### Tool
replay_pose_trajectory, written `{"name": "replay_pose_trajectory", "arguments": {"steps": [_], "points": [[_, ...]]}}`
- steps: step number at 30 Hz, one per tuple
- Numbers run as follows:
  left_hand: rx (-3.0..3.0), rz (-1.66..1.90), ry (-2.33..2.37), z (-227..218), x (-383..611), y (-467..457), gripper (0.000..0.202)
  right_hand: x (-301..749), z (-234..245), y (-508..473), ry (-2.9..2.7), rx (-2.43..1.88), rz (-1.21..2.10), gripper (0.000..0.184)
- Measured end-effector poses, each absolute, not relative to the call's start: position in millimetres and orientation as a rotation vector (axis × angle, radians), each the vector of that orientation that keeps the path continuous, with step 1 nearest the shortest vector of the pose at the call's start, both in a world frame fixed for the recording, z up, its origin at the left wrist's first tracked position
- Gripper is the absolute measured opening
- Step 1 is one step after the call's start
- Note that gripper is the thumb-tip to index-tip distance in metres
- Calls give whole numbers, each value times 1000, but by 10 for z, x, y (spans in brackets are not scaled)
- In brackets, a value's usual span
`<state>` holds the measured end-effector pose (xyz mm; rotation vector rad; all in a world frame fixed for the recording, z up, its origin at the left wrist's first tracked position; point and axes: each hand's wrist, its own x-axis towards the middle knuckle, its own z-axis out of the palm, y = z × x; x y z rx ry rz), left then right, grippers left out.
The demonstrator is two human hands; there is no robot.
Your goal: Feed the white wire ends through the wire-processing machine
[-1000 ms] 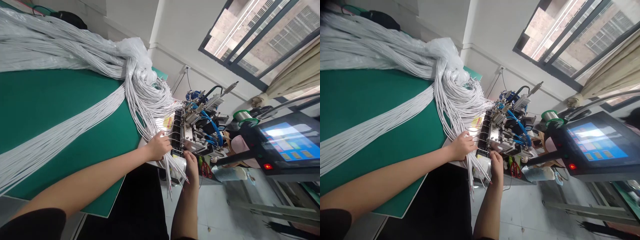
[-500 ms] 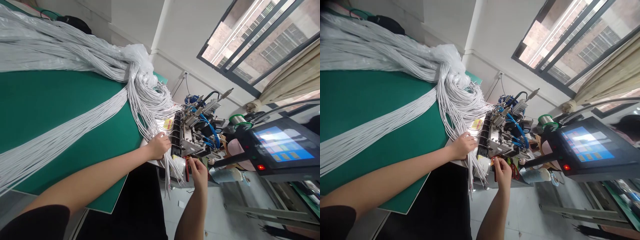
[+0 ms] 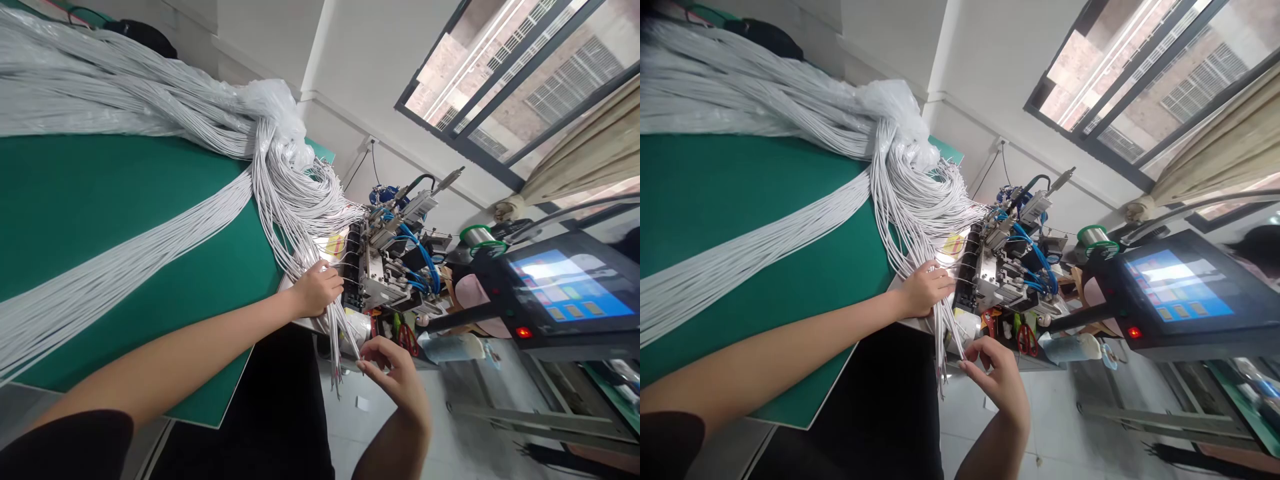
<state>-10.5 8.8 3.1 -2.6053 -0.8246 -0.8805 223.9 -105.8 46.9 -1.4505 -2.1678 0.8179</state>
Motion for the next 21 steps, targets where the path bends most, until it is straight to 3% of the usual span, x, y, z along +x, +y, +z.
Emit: {"name": "replay_pose_trajectory", "arguments": {"steps": [7,14,21], "points": [[-2609,-905,-747,18,-102,102,25,2297,437,-1036,-2119,-1463,762,20],[-2628,-907,-511,22,-110,124,39,2381,296,-851,-1710,-1547,710,24],[-2544,-1009,-565,6,-108,106,29,2235,123,-595,-1415,-1466,643,31]]}}
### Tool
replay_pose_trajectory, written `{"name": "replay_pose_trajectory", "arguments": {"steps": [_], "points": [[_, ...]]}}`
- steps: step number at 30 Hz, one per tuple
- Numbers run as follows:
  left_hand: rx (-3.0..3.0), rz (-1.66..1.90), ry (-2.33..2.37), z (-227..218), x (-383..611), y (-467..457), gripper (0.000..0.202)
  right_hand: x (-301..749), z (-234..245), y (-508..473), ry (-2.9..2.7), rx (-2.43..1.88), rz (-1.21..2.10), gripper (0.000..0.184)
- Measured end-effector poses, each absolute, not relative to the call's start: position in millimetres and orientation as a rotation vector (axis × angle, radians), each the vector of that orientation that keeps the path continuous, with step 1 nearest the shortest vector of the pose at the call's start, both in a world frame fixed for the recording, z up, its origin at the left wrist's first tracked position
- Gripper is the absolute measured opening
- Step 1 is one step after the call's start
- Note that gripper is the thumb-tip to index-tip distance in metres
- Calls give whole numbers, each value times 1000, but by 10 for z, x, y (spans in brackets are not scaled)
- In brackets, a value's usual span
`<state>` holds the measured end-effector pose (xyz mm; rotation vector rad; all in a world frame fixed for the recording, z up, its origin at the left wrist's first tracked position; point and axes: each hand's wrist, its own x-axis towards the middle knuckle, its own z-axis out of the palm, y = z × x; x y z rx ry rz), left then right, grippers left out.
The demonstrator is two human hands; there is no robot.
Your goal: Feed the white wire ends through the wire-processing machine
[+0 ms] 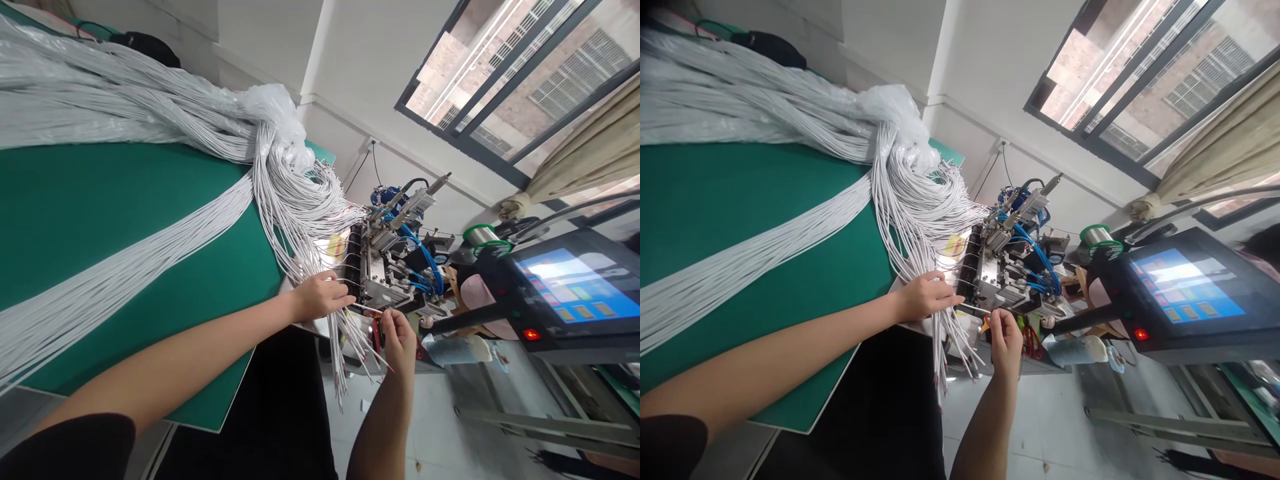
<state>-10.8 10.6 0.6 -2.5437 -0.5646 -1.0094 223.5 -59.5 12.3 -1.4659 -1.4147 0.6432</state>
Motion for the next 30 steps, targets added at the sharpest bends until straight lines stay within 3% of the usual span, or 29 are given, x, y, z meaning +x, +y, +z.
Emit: {"name": "replay_pose_trajectory", "arguments": {"steps": [8,17,30], "points": [[-2680,-841,-485,-21,-88,130,30,2054,31,-443,-1266,-1312,730,30],[-2612,-831,-704,61,-79,77,29,2281,-125,-347,-1607,-1487,626,29],[-2722,-736,-827,31,-63,86,36,2172,-239,-211,-1236,-1443,996,33]]}}
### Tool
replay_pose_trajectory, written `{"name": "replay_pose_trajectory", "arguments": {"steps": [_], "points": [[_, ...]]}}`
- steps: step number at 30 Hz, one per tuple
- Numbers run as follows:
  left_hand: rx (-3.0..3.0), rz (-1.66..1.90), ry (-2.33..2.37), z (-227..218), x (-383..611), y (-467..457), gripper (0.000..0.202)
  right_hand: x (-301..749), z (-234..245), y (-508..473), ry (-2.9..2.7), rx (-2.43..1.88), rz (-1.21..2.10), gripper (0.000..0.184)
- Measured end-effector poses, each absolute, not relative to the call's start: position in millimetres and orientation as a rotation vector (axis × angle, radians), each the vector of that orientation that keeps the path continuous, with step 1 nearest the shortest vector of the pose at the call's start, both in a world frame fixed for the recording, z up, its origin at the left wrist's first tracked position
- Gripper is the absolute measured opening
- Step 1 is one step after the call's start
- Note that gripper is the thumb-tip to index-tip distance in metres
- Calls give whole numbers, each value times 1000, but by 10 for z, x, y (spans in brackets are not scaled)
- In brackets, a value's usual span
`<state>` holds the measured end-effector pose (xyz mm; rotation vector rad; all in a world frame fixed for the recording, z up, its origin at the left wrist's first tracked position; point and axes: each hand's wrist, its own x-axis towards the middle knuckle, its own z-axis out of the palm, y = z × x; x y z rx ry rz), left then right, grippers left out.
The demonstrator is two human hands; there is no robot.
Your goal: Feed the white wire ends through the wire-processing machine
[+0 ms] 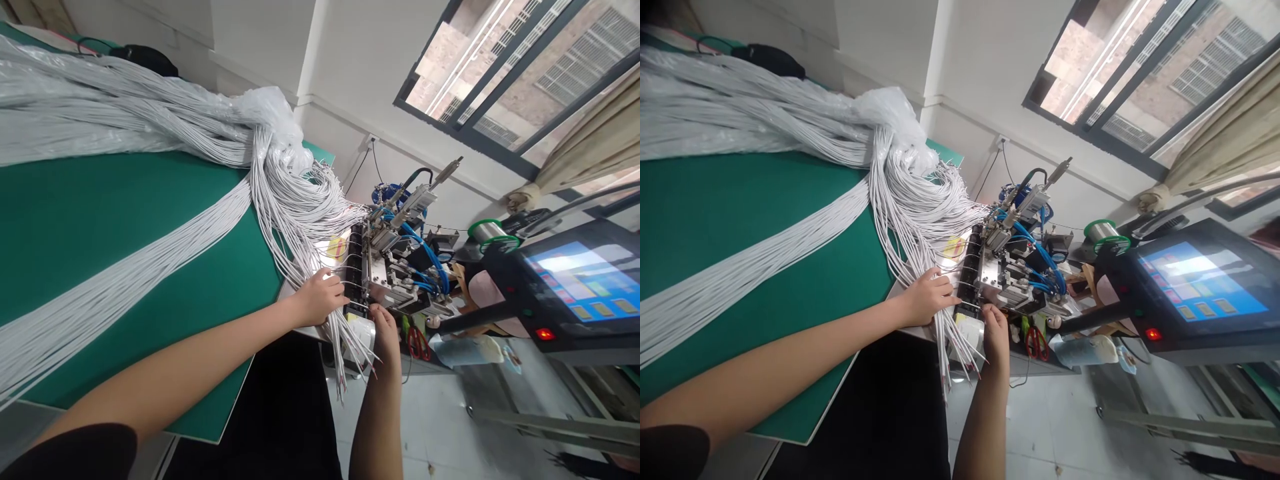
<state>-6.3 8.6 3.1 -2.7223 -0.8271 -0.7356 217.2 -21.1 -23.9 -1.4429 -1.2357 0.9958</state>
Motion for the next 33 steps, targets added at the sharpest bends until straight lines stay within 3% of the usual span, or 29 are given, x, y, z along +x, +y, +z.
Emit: {"name": "replay_pose_trajectory", "arguments": {"steps": [19,24,33], "points": [[-2720,-747,-927,28,-74,88,38,2399,-280,-606,-1344,-1538,717,40],[-2632,-892,-778,12,-69,107,22,2369,-98,-704,-1369,-1546,586,34],[-2566,-967,-634,7,-104,124,33,2245,213,-865,-1790,-1231,729,26]]}}
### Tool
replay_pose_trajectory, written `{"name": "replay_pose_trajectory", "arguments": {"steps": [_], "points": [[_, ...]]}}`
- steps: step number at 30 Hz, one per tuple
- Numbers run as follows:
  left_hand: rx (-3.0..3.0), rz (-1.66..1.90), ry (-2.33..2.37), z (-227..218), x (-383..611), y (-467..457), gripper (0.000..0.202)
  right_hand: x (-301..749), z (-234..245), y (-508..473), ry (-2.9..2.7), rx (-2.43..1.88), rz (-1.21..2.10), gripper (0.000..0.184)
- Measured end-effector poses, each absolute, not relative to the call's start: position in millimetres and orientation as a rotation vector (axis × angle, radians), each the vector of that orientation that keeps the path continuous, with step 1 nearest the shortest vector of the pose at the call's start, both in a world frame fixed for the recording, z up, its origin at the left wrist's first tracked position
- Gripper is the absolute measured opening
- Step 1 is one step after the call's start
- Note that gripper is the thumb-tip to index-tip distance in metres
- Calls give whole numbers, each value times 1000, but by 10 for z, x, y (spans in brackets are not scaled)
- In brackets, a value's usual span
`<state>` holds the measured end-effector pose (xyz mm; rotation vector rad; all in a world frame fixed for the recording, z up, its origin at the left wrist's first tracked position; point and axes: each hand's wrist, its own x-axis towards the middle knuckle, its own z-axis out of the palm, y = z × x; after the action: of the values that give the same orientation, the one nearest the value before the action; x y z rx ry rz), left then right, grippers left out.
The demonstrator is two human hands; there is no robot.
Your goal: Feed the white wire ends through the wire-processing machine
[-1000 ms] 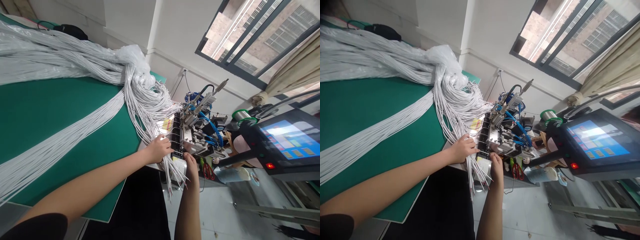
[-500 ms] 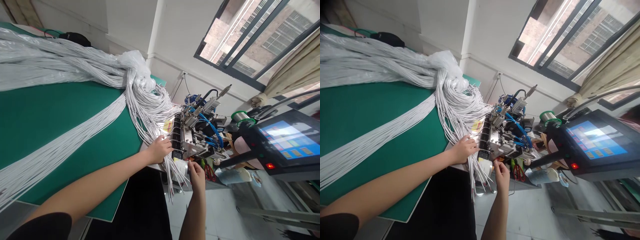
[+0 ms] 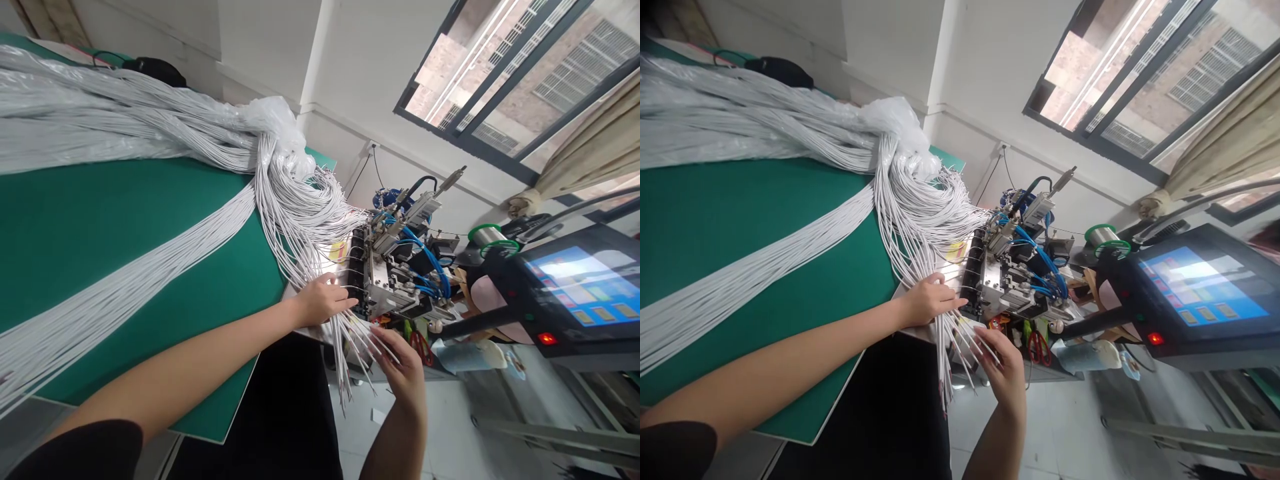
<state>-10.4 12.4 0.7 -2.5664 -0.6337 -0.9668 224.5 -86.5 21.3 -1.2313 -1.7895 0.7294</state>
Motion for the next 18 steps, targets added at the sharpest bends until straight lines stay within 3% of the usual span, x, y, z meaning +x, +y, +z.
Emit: {"name": "replay_pose_trajectory", "arguments": {"steps": [6,18], "points": [[-2611,-916,-603,-38,-81,145,29,2275,173,-839,-1721,-1222,707,18],[-2617,-1038,-542,18,-107,120,23,2212,1,-639,-1013,-1355,493,27]]}}
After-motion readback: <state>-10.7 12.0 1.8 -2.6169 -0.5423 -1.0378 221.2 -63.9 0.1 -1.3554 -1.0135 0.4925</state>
